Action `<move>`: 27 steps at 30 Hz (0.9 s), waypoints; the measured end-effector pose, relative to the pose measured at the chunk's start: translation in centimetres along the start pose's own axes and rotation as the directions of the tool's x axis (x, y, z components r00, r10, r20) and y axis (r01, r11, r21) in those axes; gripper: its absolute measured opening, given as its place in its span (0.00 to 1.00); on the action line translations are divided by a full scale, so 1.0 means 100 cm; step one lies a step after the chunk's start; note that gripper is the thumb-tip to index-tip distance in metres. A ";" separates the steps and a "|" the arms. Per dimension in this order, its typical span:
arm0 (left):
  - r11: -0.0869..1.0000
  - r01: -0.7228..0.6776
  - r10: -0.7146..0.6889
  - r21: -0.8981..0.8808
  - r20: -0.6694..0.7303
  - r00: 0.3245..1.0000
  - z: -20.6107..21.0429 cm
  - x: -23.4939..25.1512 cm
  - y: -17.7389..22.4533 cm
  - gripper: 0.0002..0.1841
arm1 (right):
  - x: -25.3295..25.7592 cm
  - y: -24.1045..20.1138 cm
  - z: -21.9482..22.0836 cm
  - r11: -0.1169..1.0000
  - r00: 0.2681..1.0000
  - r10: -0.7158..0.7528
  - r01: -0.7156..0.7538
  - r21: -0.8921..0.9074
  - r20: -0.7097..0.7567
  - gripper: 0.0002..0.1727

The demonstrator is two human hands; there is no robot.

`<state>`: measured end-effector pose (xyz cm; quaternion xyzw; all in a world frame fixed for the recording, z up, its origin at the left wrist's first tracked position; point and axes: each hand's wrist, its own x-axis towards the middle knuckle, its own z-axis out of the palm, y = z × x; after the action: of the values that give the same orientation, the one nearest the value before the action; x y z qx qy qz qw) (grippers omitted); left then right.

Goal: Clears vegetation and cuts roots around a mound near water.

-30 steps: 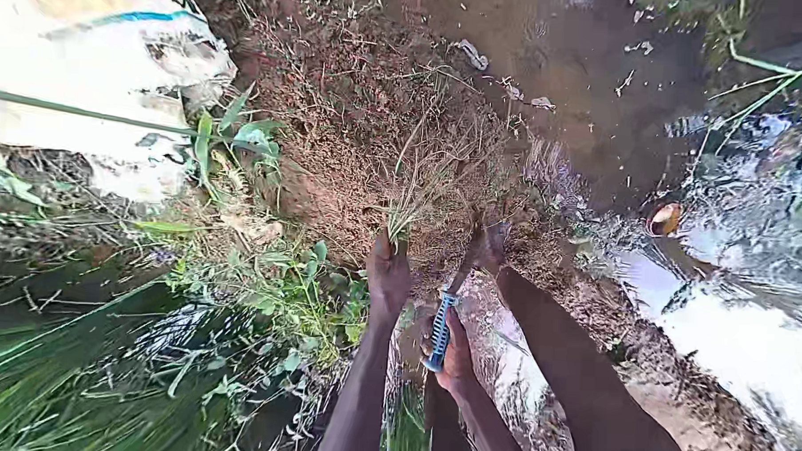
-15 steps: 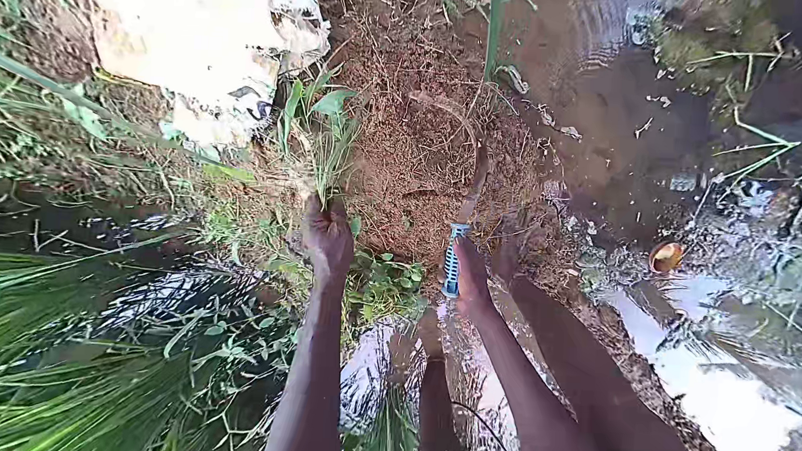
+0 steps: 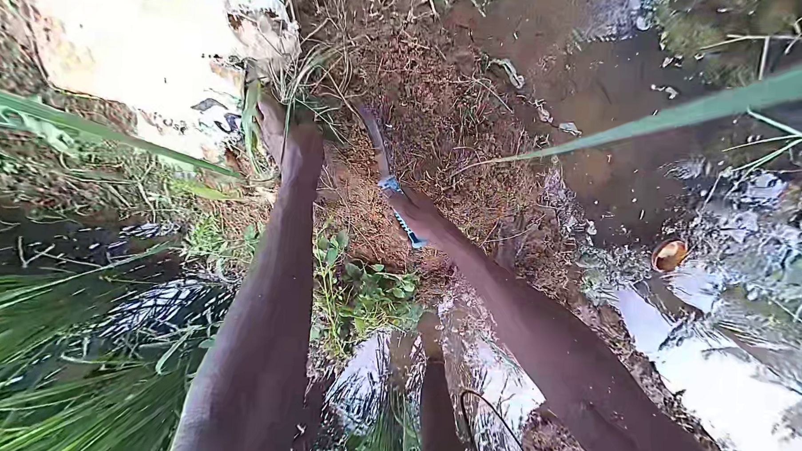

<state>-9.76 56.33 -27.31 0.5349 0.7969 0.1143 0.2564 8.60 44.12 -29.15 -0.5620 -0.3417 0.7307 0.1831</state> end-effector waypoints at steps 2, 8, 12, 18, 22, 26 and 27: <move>0.999 -0.025 0.024 0.033 0.038 0.999 0.005 0.016 -0.002 0.32 | 0.023 -0.026 -0.010 0.994 0.997 0.026 -0.018 -0.106 0.078 0.26; 0.973 0.051 -0.044 0.224 -0.036 0.998 0.017 0.052 0.015 0.32 | 0.034 -0.016 0.009 1.000 0.997 0.012 -0.011 -0.004 0.075 0.25; 0.965 0.055 -0.065 0.258 0.028 0.998 0.012 0.046 0.026 0.29 | 0.003 0.010 0.036 0.992 1.000 -0.023 0.021 0.127 0.009 0.26; 0.985 0.004 -0.016 0.173 0.068 0.998 0.000 0.033 0.011 0.27 | -0.020 0.020 0.075 0.948 0.999 0.011 0.000 0.317 -0.034 0.22; 0.988 -0.031 0.016 0.153 0.101 0.995 -0.010 0.023 0.023 0.25 | -0.007 0.009 0.042 0.991 0.999 -0.033 0.031 0.132 0.007 0.24; 0.970 -0.069 0.046 0.232 0.101 0.994 -0.003 0.029 0.023 0.25 | 0.036 -0.028 0.016 0.999 0.995 0.029 -0.026 -0.031 0.100 0.27; 0.958 -0.133 0.108 0.256 0.109 0.988 0.001 0.034 0.015 0.23 | 0.043 -0.038 0.017 0.997 0.992 0.052 -0.046 -0.055 0.117 0.27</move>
<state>-9.58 60.01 -27.68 0.6165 0.7580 -0.0019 0.2129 5.25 49.11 -29.27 -0.5306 -0.3568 0.7579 0.1297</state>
